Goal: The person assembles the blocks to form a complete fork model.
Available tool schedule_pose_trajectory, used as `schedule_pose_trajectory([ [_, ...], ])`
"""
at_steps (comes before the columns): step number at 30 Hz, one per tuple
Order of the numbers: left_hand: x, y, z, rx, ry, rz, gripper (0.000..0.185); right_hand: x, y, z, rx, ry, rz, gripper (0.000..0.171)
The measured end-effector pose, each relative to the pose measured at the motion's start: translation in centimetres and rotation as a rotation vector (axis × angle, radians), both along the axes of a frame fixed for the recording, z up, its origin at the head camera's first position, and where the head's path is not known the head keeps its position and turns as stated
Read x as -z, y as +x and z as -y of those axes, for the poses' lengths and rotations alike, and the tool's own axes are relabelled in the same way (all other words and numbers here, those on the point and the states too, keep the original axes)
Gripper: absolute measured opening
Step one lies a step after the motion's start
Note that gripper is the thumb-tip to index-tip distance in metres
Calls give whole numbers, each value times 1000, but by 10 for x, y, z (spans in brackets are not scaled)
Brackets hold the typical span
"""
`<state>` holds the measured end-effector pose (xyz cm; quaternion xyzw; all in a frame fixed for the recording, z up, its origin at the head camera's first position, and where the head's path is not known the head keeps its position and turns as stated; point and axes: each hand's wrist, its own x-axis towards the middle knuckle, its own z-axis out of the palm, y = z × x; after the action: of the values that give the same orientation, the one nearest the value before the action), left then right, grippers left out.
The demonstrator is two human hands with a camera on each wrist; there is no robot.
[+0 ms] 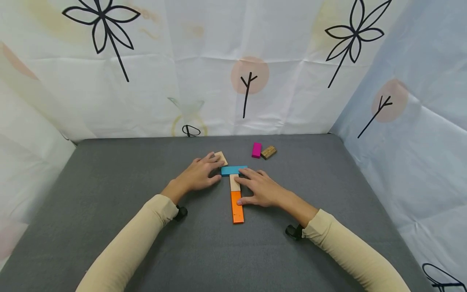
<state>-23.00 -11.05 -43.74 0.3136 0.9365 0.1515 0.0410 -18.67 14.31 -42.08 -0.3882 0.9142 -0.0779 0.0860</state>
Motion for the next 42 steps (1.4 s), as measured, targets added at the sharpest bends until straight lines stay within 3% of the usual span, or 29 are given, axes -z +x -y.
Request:
schedule_pose_trajectory([
  [10,4,20,-5,99,-34,-87,55,1,2,-1,21,-43,-64,84],
  [19,0,41,-14,206,-44,-106,53,2,4,-2,107,20,-82,95],
  [25,4,43,-17,224,-64,-124,51,0,5,-2,99,30,-92,94],
  [33,4,43,-18,206,-92,-71,50,1,1,-3,113,24,-83,90],
  [42,0,42,-20,208,-116,-51,48,1,-26,-18,208,-110,-115,73],
])
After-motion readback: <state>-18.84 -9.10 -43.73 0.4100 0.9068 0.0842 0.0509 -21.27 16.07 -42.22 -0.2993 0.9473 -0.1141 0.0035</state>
